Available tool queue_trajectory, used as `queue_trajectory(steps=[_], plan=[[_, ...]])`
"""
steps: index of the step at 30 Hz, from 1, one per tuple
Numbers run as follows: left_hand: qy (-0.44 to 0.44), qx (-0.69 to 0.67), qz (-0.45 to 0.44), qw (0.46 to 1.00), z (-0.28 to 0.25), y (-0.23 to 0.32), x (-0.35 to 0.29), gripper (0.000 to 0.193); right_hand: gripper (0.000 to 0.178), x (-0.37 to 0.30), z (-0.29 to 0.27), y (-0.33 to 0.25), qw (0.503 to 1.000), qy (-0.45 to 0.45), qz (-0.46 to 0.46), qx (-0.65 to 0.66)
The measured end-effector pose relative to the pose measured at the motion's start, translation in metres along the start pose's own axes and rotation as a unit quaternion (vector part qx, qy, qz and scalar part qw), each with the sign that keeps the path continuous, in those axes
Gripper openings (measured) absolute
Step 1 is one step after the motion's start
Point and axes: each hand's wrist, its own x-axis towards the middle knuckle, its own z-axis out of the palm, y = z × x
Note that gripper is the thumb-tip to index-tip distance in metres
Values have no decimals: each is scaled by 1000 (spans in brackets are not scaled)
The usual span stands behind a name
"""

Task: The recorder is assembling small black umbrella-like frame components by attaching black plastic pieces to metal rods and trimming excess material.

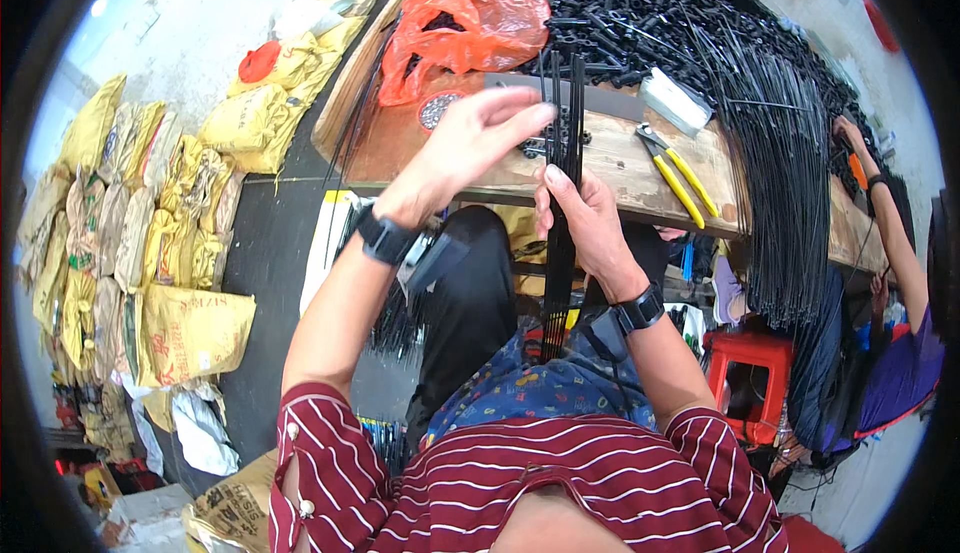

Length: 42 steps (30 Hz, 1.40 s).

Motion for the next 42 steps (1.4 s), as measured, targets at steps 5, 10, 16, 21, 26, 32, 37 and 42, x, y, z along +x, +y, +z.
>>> queue_trajectory(steps=[5, 10, 16, 21, 26, 32, 37, 42], plan=[[-10, -24, 44, 999, 0, 11, 26, 22, 24, 9, 14, 10, 999, -30, 5, -34], [44, 30, 119, 992, 16, 2, 32, 16, 54, 6, -5, 7, 996, -70, 28, 41], [14, 59, 245, 968, 42, 38, -15, 28, 46, -9, -41, 30, 976, 154, 132, 76], [293, 45, 267, 917, 49, -10, 4, 36, 22, -13, -20, -2, 993, 52, 78, 70], [142, -228, -38, 963, 57, -38, -19, 30, 20, -7, -18, -2, 993, 32, 109, 29], [122, -306, -66, 942, 70, -49, -11, 24, 22, -10, -22, -13, 992, 27, 92, 78], [111, -308, -74, 942, 87, -53, -4, 19, 27, -15, -32, -19, 995, 43, 75, 44], [113, -322, -45, 939, 93, -57, -4, 12, 28, -13, -37, -14, 996, 47, 69, 32]])
